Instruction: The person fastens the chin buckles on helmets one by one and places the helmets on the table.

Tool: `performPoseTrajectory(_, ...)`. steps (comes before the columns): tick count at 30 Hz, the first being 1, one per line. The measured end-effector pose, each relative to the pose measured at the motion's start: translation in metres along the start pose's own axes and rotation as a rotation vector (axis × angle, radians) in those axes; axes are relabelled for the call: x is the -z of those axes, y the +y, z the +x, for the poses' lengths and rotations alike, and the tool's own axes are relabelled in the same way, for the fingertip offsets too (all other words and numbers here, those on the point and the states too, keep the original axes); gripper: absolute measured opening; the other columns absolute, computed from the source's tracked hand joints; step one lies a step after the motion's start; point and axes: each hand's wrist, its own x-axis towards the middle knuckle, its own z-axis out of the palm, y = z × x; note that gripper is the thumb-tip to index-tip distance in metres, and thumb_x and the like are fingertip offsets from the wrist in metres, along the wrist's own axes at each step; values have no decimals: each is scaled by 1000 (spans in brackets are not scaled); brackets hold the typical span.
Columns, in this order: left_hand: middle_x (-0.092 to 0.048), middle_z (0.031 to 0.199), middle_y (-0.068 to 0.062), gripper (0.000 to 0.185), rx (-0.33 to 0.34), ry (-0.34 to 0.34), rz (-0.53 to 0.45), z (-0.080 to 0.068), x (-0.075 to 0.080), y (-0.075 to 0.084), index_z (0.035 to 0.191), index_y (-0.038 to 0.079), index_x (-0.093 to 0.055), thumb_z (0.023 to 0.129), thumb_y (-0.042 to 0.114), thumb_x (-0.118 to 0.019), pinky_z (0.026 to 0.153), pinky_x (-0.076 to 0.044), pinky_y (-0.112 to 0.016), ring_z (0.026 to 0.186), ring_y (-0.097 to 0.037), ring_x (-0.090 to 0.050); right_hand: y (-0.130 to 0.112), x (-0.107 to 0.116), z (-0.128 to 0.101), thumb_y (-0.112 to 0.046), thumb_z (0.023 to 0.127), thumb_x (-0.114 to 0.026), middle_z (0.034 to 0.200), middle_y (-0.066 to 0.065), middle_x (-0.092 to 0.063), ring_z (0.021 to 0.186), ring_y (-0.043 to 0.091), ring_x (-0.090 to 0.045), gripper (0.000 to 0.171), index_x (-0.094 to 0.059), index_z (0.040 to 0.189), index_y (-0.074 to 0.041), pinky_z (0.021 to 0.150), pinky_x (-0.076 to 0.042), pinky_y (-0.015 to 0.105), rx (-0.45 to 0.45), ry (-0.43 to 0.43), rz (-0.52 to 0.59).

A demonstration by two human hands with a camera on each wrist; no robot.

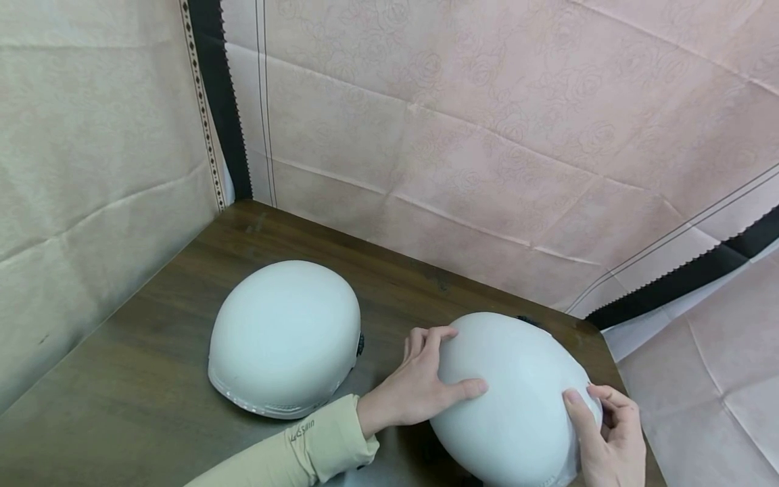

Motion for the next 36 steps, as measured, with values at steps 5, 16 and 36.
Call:
performPoseTrajectory(5,-28,127,-4,83,6,13,4,0,0,1,138,25,-30,75,70,-59,86,-39,-48,119,-23,-29,-1,0,-1,-31,84,-72,104,7,-42,78,11,-48,37,-48,110,-22,50,-49,24,-3,-6,-15)
performPoseTrajectory(16,-29,131,-5,82,1,7,-11,0,1,1,136,20,-32,76,68,-59,88,-39,-45,117,-19,-31,-5,-1,-5,-32,82,-74,106,6,-43,79,9,-50,40,-48,112,-24,50,-47,22,7,7,-73)
performPoseTrajectory(36,-34,118,2,69,1,-112,-99,-10,-20,-1,131,19,-36,80,52,-68,83,-45,-35,109,-14,-40,-6,-44,-30,9,85,-63,118,1,-52,96,7,-56,25,-61,110,4,74,-42,10,452,-98,-14)
